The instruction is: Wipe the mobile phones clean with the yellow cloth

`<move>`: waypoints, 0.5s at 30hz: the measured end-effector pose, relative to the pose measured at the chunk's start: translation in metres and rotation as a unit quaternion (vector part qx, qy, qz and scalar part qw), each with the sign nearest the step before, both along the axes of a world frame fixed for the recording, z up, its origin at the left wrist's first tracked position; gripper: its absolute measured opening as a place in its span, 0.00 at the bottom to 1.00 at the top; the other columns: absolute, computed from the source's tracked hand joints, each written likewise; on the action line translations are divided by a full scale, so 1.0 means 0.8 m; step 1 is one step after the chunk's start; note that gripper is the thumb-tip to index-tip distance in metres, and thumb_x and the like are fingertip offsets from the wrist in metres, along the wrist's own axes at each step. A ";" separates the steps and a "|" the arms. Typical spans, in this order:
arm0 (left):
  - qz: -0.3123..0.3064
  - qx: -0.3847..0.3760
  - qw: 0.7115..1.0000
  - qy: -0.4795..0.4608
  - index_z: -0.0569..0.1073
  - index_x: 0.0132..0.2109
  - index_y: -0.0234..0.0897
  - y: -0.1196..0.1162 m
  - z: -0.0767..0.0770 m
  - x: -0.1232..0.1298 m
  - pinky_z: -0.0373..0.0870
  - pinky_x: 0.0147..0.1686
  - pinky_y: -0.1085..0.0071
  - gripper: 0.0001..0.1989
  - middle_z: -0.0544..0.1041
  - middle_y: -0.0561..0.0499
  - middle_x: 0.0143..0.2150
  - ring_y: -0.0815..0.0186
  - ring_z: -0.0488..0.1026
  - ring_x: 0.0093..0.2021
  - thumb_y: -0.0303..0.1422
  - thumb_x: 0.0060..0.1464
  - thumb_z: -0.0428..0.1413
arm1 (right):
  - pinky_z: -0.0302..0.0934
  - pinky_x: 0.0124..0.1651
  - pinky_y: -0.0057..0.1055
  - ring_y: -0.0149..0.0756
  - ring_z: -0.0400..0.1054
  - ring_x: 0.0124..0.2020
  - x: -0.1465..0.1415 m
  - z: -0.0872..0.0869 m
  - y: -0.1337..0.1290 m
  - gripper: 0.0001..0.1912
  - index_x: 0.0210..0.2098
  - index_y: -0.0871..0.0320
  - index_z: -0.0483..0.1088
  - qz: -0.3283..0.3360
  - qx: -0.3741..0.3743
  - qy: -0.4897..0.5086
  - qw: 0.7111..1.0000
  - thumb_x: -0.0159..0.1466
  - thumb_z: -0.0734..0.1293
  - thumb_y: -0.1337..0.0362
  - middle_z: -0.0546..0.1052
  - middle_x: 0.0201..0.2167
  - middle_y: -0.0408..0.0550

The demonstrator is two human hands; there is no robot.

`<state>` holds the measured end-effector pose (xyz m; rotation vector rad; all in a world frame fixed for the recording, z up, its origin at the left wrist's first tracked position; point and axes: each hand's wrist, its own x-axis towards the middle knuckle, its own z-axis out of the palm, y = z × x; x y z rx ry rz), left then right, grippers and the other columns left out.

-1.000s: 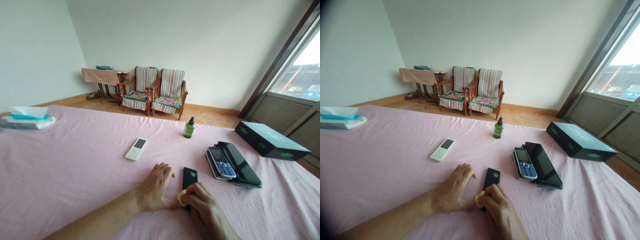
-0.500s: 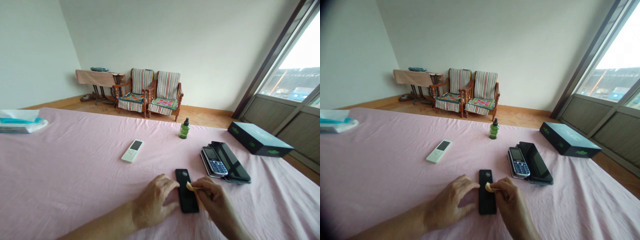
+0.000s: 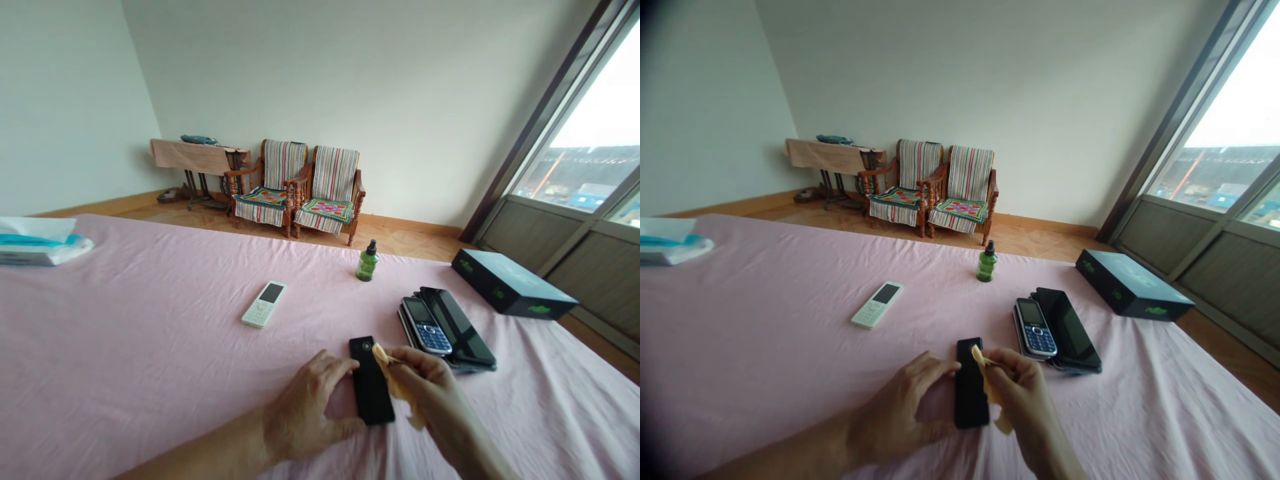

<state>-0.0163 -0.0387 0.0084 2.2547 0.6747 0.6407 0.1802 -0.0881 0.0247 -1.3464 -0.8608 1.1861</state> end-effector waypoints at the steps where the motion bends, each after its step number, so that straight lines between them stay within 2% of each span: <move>1: 0.000 -0.003 1.000 -0.010 0.65 0.59 0.38 0.001 0.000 0.000 0.66 0.52 0.56 0.33 0.73 0.43 0.51 0.52 0.69 0.50 0.45 0.49 0.64 | 0.55 0.24 0.23 0.27 0.64 0.22 -0.001 0.006 0.000 0.19 0.29 0.61 0.79 0.000 0.000 0.009 1.000 0.46 0.77 0.52 0.75 0.23 0.46; 6: 0.000 -0.025 0.998 -0.049 0.62 0.61 0.39 0.003 0.005 0.000 0.64 0.53 0.58 0.37 0.71 0.43 0.53 0.52 0.68 0.52 0.44 0.46 0.65 | 0.54 0.23 0.22 0.26 0.62 0.20 -0.008 0.017 0.002 0.17 0.29 0.60 0.79 0.016 0.004 0.061 0.998 0.46 0.77 0.53 0.75 0.22 0.45; 9: -0.023 -0.041 0.996 -0.081 0.63 0.59 0.41 0.004 0.012 0.000 0.63 0.54 0.60 0.35 0.71 0.45 0.53 0.54 0.68 0.51 0.43 0.46 0.65 | 0.54 0.24 0.21 0.25 0.62 0.21 -0.019 0.014 0.004 0.15 0.29 0.60 0.78 0.055 -0.002 0.106 0.993 0.49 0.77 0.56 0.75 0.23 0.45; 11: -0.025 -0.059 0.993 -0.101 0.65 0.55 0.40 0.005 0.015 0.001 0.64 0.52 0.63 0.29 0.73 0.48 0.50 0.57 0.69 0.48 0.40 0.48 0.64 | 0.55 0.26 0.21 0.26 0.64 0.23 -0.028 0.011 0.006 0.13 0.30 0.60 0.78 0.086 0.002 0.127 0.988 0.51 0.76 0.57 0.75 0.24 0.45; 13: 0.002 -0.067 0.993 -0.100 0.66 0.53 0.40 0.005 0.015 0.001 0.66 0.48 0.66 0.23 0.74 0.50 0.46 0.60 0.71 0.44 0.36 0.51 0.62 | 0.56 0.28 0.22 0.27 0.65 0.24 -0.033 0.007 0.011 0.12 0.30 0.60 0.77 0.107 0.012 0.123 0.987 0.52 0.74 0.57 0.75 0.25 0.46; 15: 0.049 -0.067 0.994 -0.073 0.65 0.55 0.40 0.005 0.012 0.001 0.67 0.45 0.67 0.24 0.74 0.50 0.43 0.62 0.71 0.41 0.30 0.52 0.59 | 0.56 0.28 0.23 0.28 0.65 0.24 -0.032 0.002 0.021 0.12 0.30 0.60 0.77 0.103 0.020 0.076 0.992 0.53 0.73 0.57 0.75 0.25 0.46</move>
